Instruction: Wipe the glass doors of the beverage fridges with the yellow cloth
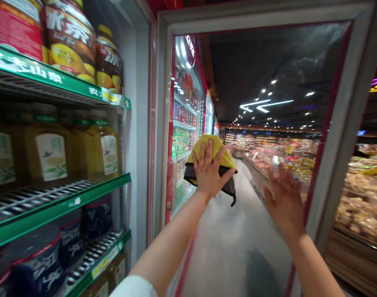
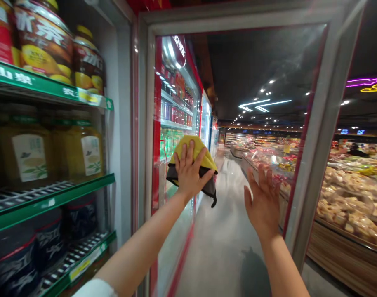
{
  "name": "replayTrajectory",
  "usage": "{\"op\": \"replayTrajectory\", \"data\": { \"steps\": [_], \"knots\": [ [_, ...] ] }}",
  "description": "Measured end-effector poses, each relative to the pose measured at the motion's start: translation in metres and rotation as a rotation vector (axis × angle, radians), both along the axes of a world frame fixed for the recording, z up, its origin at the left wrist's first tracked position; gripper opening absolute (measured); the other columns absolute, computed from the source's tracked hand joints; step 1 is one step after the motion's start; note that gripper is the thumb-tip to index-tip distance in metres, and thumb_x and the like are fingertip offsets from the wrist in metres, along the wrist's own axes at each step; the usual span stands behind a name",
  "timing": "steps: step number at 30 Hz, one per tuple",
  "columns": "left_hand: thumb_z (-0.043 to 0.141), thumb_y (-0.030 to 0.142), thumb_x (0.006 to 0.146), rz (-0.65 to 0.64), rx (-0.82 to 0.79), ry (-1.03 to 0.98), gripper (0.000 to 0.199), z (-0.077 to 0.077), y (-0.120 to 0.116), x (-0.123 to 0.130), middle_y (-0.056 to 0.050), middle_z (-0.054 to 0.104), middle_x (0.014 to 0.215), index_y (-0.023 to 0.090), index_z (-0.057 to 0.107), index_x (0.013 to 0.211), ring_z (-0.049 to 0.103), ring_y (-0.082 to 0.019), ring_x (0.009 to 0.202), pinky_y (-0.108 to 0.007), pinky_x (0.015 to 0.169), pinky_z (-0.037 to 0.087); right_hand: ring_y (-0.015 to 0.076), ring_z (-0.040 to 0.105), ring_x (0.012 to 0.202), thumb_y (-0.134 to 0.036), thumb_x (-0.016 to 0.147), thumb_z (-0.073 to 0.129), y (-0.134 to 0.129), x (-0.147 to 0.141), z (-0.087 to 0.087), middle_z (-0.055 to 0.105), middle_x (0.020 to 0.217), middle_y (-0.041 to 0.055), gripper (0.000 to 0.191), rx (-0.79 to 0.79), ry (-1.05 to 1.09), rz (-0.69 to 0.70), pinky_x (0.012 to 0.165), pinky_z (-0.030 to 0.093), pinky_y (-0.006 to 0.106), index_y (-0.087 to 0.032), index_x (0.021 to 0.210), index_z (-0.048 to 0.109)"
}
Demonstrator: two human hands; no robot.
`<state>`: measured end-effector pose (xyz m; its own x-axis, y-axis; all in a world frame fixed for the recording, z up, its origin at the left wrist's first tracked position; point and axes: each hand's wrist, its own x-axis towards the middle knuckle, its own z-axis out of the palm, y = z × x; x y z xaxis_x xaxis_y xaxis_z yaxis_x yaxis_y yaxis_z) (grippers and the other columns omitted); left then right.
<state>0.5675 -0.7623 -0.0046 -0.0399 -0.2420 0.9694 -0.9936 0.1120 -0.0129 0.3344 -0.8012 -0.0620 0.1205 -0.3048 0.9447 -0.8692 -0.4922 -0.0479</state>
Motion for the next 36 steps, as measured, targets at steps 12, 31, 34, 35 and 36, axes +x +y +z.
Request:
{"op": "replayTrajectory", "data": {
  "steps": [12,31,34,35,36],
  "knots": [
    [0.059,0.059,0.089,-0.001,0.034,-0.203,0.068,-0.028,0.003,-0.003,-0.005,0.034,0.166,0.034,0.047,0.152,0.021,-0.033,0.157,-0.058,0.127,0.000,0.0461,0.020,0.153,-0.011,0.099,0.039,0.020,0.047,-0.007,0.007,0.171,0.0173,0.078,0.070,0.116,0.020,0.110,0.039,0.073,-0.030,0.165,0.000],
    [0.059,0.040,0.092,0.105,-0.125,-0.056,0.060,0.023,0.013,0.080,-0.006,0.029,0.168,0.029,0.049,0.150,0.017,-0.032,0.158,-0.057,0.128,0.010,0.0492,0.033,0.149,-0.025,0.101,0.046,0.016,0.047,-0.018,0.021,0.169,0.0216,0.070,-0.010,0.114,-0.008,0.102,0.046,0.072,-0.026,0.165,0.016],
    [0.059,0.035,0.093,0.152,-0.143,0.049,0.062,0.002,0.016,0.083,-0.007,0.022,0.171,0.028,0.045,0.152,0.014,-0.032,0.158,-0.056,0.127,0.015,0.0497,0.032,0.149,-0.024,0.101,0.044,0.016,0.046,-0.018,0.022,0.168,0.0221,0.068,0.009,0.091,0.019,0.101,0.046,0.073,-0.025,0.164,0.018],
    [0.060,0.034,0.092,0.159,-0.143,0.062,0.063,-0.014,0.019,0.082,-0.008,0.020,0.171,0.027,0.044,0.153,0.014,-0.033,0.158,-0.057,0.127,0.015,0.0495,0.031,0.149,-0.024,0.101,0.044,0.017,0.046,-0.018,0.022,0.168,0.0221,0.068,0.011,0.086,0.027,0.102,0.045,0.073,-0.026,0.164,0.018],
    [0.061,0.034,0.091,0.163,-0.139,0.067,0.065,-0.031,0.021,0.081,-0.010,0.019,0.171,0.026,0.044,0.153,0.013,-0.035,0.158,-0.059,0.126,0.016,0.0492,0.031,0.149,-0.024,0.101,0.044,0.018,0.046,-0.017,0.022,0.168,0.0217,0.069,0.011,0.084,0.032,0.103,0.044,0.074,-0.027,0.164,0.017]
  ]
}}
